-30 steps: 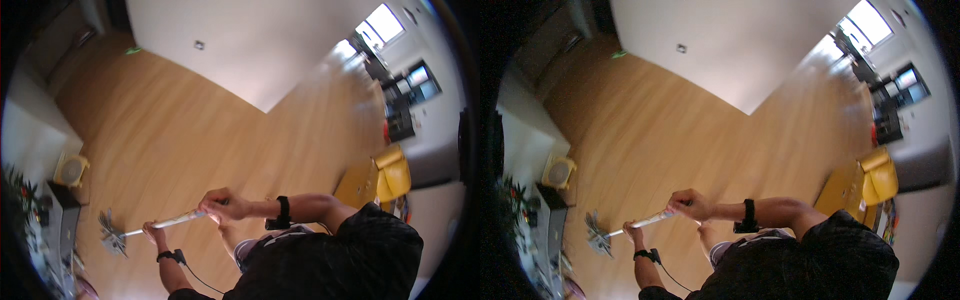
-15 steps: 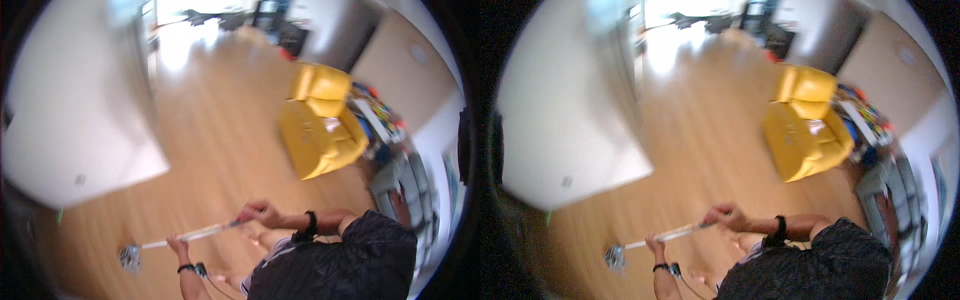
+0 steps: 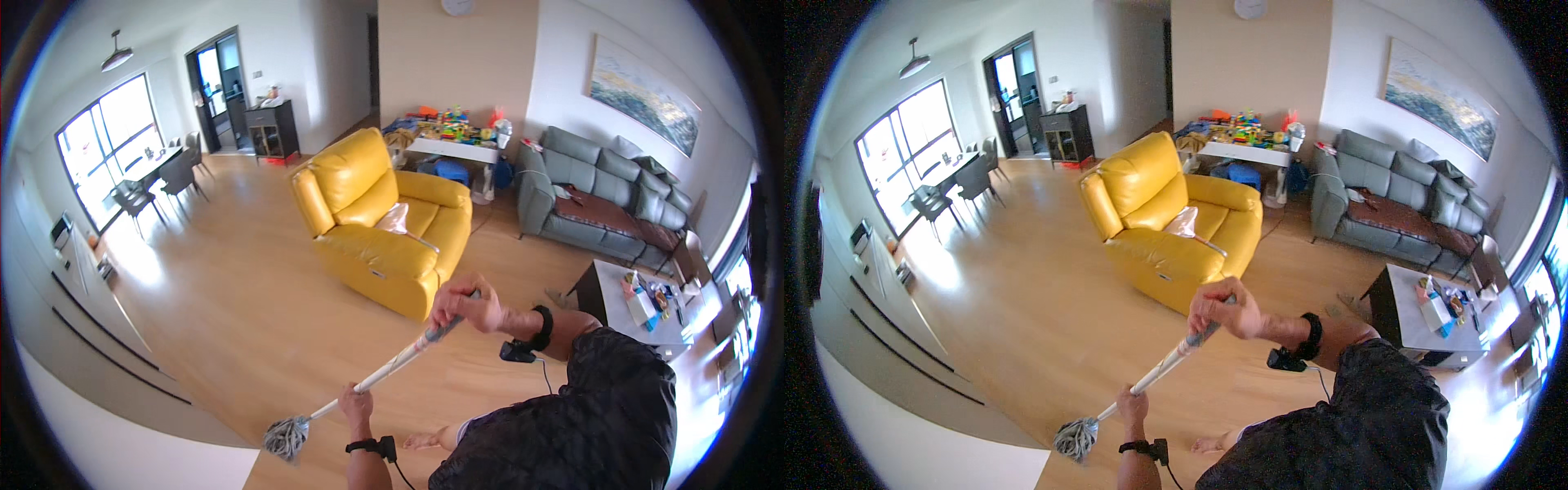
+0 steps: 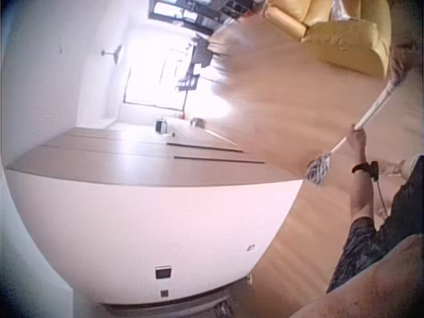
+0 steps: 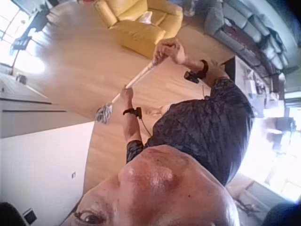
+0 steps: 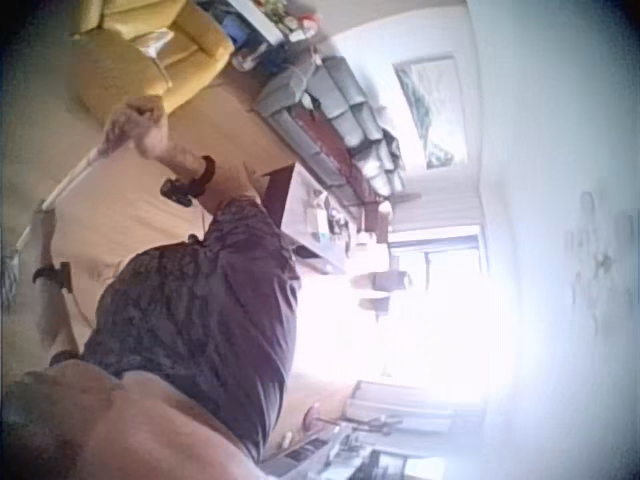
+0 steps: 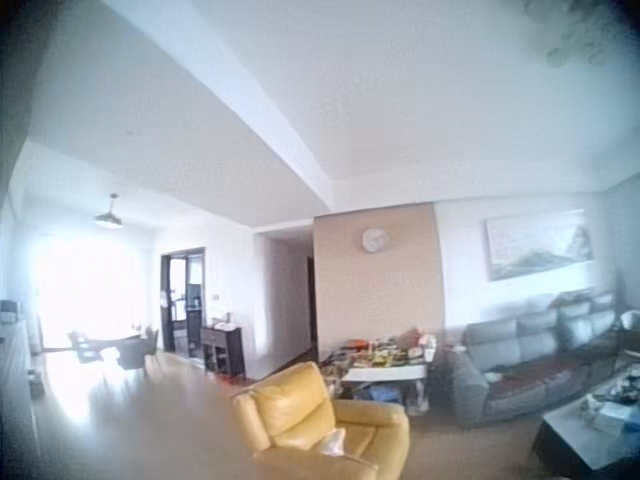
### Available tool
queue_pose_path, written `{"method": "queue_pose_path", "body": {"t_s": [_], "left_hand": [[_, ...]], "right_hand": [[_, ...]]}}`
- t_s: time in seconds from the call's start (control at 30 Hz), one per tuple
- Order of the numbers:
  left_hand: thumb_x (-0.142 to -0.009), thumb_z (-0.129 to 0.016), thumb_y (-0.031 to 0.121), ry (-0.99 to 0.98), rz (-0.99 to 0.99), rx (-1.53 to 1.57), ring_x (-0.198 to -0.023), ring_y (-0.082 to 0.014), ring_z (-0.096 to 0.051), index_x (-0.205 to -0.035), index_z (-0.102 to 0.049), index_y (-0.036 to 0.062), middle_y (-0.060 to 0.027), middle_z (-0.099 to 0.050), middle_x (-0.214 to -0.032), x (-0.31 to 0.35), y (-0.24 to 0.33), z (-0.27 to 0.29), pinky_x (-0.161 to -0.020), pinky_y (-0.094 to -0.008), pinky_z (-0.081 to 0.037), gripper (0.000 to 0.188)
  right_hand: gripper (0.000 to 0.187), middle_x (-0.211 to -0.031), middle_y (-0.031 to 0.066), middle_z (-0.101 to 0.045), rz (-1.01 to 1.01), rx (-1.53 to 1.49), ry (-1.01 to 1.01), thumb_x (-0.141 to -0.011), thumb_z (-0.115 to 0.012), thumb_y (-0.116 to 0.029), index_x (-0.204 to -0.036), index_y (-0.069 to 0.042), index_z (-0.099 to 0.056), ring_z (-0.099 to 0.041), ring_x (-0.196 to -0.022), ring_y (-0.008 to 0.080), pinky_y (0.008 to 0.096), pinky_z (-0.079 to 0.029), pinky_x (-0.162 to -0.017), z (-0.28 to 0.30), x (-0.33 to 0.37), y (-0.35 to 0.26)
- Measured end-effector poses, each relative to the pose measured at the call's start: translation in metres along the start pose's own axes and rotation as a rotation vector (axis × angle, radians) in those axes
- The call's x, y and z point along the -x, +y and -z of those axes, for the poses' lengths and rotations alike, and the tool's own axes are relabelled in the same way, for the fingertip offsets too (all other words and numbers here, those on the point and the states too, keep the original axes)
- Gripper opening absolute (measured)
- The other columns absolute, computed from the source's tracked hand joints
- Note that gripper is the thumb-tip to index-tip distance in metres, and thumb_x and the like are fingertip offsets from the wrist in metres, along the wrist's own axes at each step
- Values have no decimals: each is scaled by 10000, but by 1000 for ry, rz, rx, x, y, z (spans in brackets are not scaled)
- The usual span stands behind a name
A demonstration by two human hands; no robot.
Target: The person is mopping the floor of a living area using a mop. They move the mop across tiles and wooden floor sections around a counter, table, and seating.
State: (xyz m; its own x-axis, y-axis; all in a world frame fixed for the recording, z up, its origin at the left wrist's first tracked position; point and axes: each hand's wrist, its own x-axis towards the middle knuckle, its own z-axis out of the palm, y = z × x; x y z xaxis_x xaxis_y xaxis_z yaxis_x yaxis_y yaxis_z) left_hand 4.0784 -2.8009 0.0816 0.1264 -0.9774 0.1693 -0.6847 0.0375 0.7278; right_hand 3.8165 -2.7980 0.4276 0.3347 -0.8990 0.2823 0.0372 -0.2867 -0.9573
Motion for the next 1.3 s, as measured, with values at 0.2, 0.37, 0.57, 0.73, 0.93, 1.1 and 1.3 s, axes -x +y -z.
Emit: {"method": "queue_pose_path", "body": {"t_s": [0.2,0.37,0.57,0.73,0.93,1.1,1.3], "left_hand": [[-767,-679,271,18,181,-140,-798,-364,-603,-751,-629,90,-138,-622,-750,36,7,-16,-693,-468,-460,189],[-805,-634,320,221,336,-266,-763,-359,-592,-746,-642,86,-145,-623,-753,154,-31,45,-675,-473,-446,242],[-729,-685,228,556,791,-259,-796,-376,-564,-755,-638,67,-158,-593,-762,310,-29,76,-713,-501,-426,169],[-711,-686,233,592,1116,-156,-703,-366,-570,-635,-517,60,-155,-577,-678,444,-40,45,-626,-478,-417,253],[-694,-659,164,564,1398,-261,-717,-367,-571,-619,-562,63,-159,-580,-658,617,-40,-30,-649,-461,-446,159],[-678,-679,175,450,1263,-288,-720,-350,-590,-624,-610,76,-142,-608,-682,525,-46,-20,-671,-451,-470,132],[-712,-669,237,490,970,-358,-726,-343,-604,-756,-703,137,-135,-638,-726,273,-54,3,-607,-473,-440,115]], "right_hand": [[250,-637,132,-572,0,-83,27,-865,-467,-114,-652,13,-496,-624,-587,262,338,-499,-573,20,-11,6],[309,-604,136,-549,115,-30,-290,-887,-419,-184,-628,-23,-468,-619,-576,273,413,-547,-653,-71,-36,28],[323,-523,74,-439,-333,-571,-716,-926,-403,-225,-641,-74,-418,-537,-484,228,452,-552,-665,-230,-26,49],[246,-547,63,-426,-729,-506,-859,-896,-496,-181,-683,-80,-425,-472,-504,201,414,-482,-588,-316,54,125],[198,-633,55,-456,-980,-435,-1128,-911,-504,-68,-718,-53,-463,-523,-622,198,429,-476,-740,-338,190,158],[198,-649,52,-464,-1000,-385,-1018,-918,-501,-98,-731,-34,-485,-530,-657,194,396,-473,-776,-288,109,160],[209,-746,107,-608,-524,-313,-825,-923,-521,-172,-824,-8,-605,-604,-700,225,344,-496,-669,-153,-71,136]]}}
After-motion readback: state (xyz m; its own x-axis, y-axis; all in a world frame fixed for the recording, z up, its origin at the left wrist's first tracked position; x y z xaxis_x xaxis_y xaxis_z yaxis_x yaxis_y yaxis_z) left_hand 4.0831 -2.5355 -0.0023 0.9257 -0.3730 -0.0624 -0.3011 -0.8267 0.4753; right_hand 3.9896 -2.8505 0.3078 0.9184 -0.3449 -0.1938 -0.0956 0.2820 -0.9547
